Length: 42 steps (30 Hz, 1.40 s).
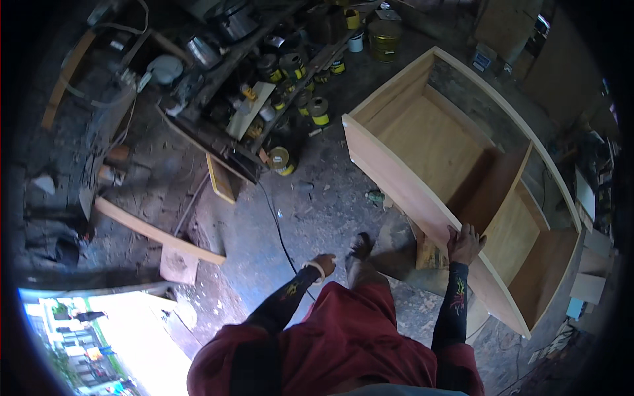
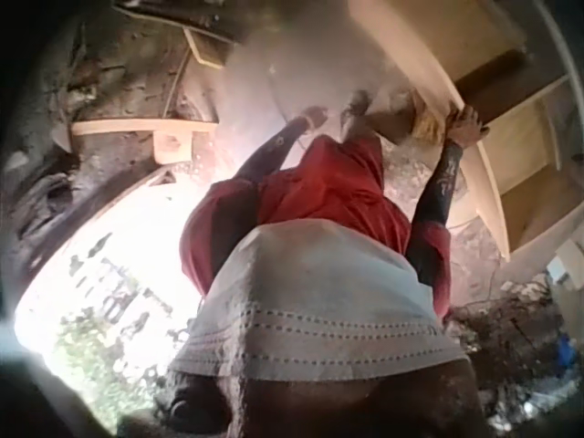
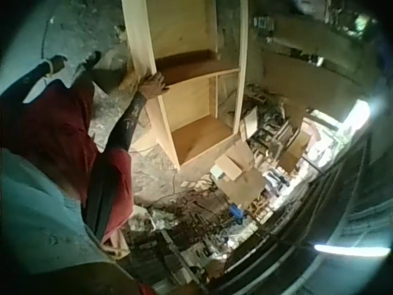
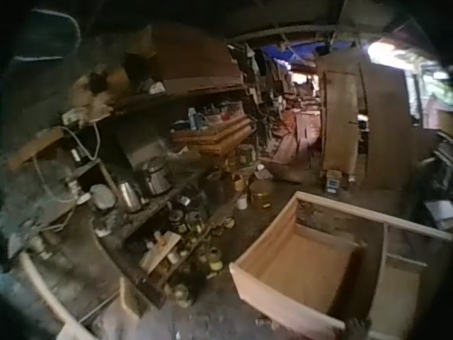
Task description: Sanding and applying wood filler to a wooden cabinet.
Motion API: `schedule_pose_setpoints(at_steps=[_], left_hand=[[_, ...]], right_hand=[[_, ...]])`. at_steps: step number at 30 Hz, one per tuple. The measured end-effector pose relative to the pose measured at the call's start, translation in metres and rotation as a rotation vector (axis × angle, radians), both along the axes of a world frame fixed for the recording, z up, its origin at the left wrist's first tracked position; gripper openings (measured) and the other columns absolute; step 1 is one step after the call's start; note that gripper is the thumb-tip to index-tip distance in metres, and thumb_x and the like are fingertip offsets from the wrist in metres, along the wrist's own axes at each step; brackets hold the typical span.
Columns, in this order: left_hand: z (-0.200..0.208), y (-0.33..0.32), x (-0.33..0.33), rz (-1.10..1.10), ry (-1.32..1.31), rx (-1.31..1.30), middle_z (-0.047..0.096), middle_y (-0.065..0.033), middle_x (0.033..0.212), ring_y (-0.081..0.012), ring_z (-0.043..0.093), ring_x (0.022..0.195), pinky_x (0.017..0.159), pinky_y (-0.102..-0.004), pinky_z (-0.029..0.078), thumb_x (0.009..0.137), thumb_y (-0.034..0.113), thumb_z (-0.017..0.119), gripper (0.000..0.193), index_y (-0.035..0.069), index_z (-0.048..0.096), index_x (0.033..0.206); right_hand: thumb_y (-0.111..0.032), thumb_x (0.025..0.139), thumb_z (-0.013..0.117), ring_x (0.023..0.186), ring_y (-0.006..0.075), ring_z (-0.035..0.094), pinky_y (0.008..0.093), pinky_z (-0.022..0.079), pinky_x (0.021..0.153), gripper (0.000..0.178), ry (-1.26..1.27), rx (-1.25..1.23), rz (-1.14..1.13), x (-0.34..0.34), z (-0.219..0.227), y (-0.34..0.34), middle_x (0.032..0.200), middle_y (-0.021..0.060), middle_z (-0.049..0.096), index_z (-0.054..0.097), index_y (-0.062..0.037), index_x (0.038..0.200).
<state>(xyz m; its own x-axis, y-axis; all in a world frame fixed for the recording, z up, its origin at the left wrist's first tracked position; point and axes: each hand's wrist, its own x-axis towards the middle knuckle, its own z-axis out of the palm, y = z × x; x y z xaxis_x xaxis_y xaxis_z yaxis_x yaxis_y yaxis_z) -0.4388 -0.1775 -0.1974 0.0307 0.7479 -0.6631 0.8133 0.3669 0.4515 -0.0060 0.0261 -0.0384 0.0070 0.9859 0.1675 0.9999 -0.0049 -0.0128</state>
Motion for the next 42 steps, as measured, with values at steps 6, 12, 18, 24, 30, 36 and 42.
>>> schedule_pose_setpoints(at_steps=[6, 12, 18, 24, 30, 36, 42], left_hand=[[-0.088, -0.038, -0.144, -0.187, 0.204, 0.077, 0.073, -0.0198, 0.099, -0.0361, 0.071, 0.095, 0.081, -0.0489, 0.054, 0.091, 0.030, 0.061, 0.027, 0.006, 0.071, 0.099], [-0.063, 0.045, -0.169, 0.098, -0.013, 0.081, 0.073, -0.0240, 0.107, -0.0393, 0.071, 0.103, 0.090, -0.0461, 0.056, 0.095, 0.022, 0.060, 0.038, 0.001, 0.067, 0.126], [-0.197, -0.013, -0.168, -0.001, -0.207, -0.121, 0.073, -0.0222, 0.112, -0.0409, 0.069, 0.106, 0.094, -0.0496, 0.054, 0.091, 0.024, 0.067, 0.040, 0.008, 0.066, 0.128], [-0.278, -0.046, -0.175, -0.180, -0.360, 0.128, 0.070, -0.0199, 0.103, -0.0413, 0.068, 0.091, 0.080, -0.0520, 0.055, 0.094, 0.023, 0.062, 0.036, 0.007, 0.062, 0.127], [-0.238, 0.041, -0.217, -0.623, -0.369, -0.196, 0.065, -0.0229, 0.125, -0.0406, 0.059, 0.120, 0.103, -0.0454, 0.048, 0.094, 0.021, 0.067, 0.044, 0.002, 0.060, 0.132], [-0.204, 0.098, -0.236, -0.679, -0.316, 0.039, 0.047, -0.0195, 0.155, -0.0411, 0.046, 0.140, 0.116, -0.0400, 0.041, 0.098, 0.032, 0.064, 0.061, 0.010, 0.046, 0.152], [-0.295, 0.094, -0.207, -1.139, -0.142, 0.368, 0.059, -0.0209, 0.136, -0.0375, 0.059, 0.121, 0.101, -0.0445, 0.050, 0.095, 0.009, 0.058, 0.046, 0.001, 0.054, 0.140]], right_hand=[[-0.050, 0.092, 0.065, 0.115, 0.0352, 0.064, 0.0532, 0.040, 0.107, 0.051, -0.027, 0.379, 0.182, -0.015, -0.038, 0.038, 0.122, 0.0150, 0.070, 0.070, -0.0064, 0.118], [-0.053, 0.084, 0.073, 0.117, 0.0425, 0.055, 0.0534, 0.038, 0.103, 0.068, -0.339, 0.246, -0.113, -0.045, 0.009, 0.031, 0.128, 0.0195, 0.062, 0.061, -0.0079, 0.133], [-0.018, 0.088, 0.074, 0.119, 0.0414, 0.060, 0.0466, 0.048, 0.104, 0.055, 0.103, 0.300, -0.092, -0.178, -0.109, -0.102, 0.124, 0.0231, 0.064, 0.056, 0.0048, 0.134], [-0.020, 0.084, 0.075, 0.105, 0.0378, 0.067, 0.0462, 0.055, 0.089, 0.037, 0.351, -0.867, 0.151, -0.318, -0.369, -0.241, 0.114, 0.0159, 0.069, 0.067, -0.0069, 0.117], [-0.053, 0.086, 0.074, 0.114, 0.0416, 0.064, 0.0488, 0.052, 0.097, 0.066, 0.050, -0.837, -0.382, -0.166, -0.646, -0.241, 0.125, 0.0230, 0.065, 0.063, -0.0083, 0.133], [-0.054, 0.092, 0.066, 0.129, 0.0467, 0.053, 0.0530, 0.043, 0.108, 0.080, -0.055, -0.269, -0.320, -0.149, -0.777, -0.082, 0.147, 0.0293, 0.047, 0.042, -0.0066, 0.152], [-0.068, 0.096, 0.046, 0.144, 0.0436, 0.037, 0.0568, 0.034, 0.115, 0.080, -0.120, -0.247, -0.740, 0.037, -0.788, 0.015, 0.155, 0.0254, 0.040, 0.040, -0.0143, 0.155]])
